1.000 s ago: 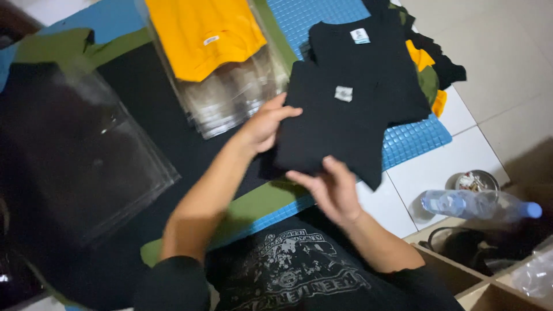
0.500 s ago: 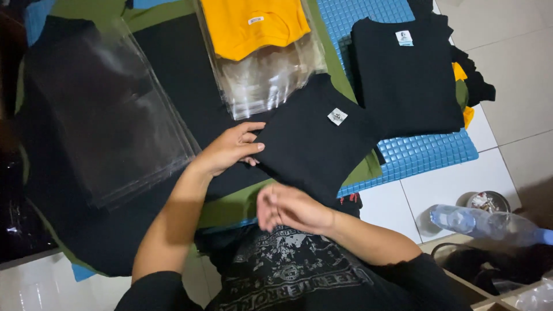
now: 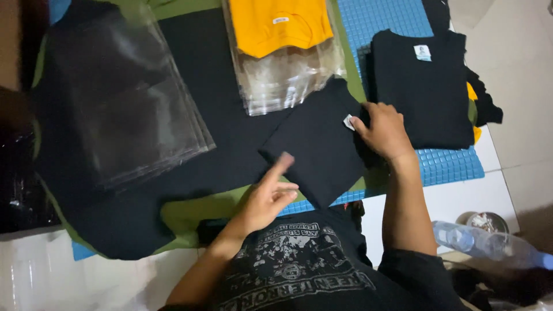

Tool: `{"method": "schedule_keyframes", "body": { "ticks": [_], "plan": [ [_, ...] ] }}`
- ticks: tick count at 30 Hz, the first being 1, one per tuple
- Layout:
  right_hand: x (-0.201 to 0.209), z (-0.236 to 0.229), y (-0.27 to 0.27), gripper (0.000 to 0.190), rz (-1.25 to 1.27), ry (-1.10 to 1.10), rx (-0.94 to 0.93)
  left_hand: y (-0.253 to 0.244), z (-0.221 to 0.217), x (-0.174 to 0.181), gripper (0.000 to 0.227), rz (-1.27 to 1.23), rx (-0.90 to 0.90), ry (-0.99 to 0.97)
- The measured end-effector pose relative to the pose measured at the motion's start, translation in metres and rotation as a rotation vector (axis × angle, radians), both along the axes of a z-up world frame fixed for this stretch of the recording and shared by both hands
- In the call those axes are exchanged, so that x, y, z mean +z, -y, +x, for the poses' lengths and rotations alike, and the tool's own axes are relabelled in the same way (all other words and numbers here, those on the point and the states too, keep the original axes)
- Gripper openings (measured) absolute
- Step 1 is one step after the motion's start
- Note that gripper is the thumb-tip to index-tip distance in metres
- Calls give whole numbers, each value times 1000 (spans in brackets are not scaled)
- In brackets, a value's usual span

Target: The person folds t-shirts and places them into clear plastic bags. They handle black and yellow t-shirts, fold each one, insert it into a bag, and smooth the package. The person repeats this process for several shirts.

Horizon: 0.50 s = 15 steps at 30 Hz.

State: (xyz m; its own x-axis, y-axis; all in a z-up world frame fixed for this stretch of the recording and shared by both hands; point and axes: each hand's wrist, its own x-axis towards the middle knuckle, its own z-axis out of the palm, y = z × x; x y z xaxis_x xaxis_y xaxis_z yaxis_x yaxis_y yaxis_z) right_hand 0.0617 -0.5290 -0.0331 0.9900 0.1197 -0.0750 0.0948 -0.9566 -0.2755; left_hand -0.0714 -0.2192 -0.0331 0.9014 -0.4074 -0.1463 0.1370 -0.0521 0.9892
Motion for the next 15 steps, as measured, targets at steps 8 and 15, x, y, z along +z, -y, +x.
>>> {"method": "schedule_keyframes", "body": {
  "ticks": [8,15],
  "plan": [
    [26,-3,2,37,362,-143,-3,-9,-1,-66,47,-166,196,-47],
    [-12,-16,8,16,1046,-334,111,-40,5,-97,62,-466,398,-266]
  ]
}}
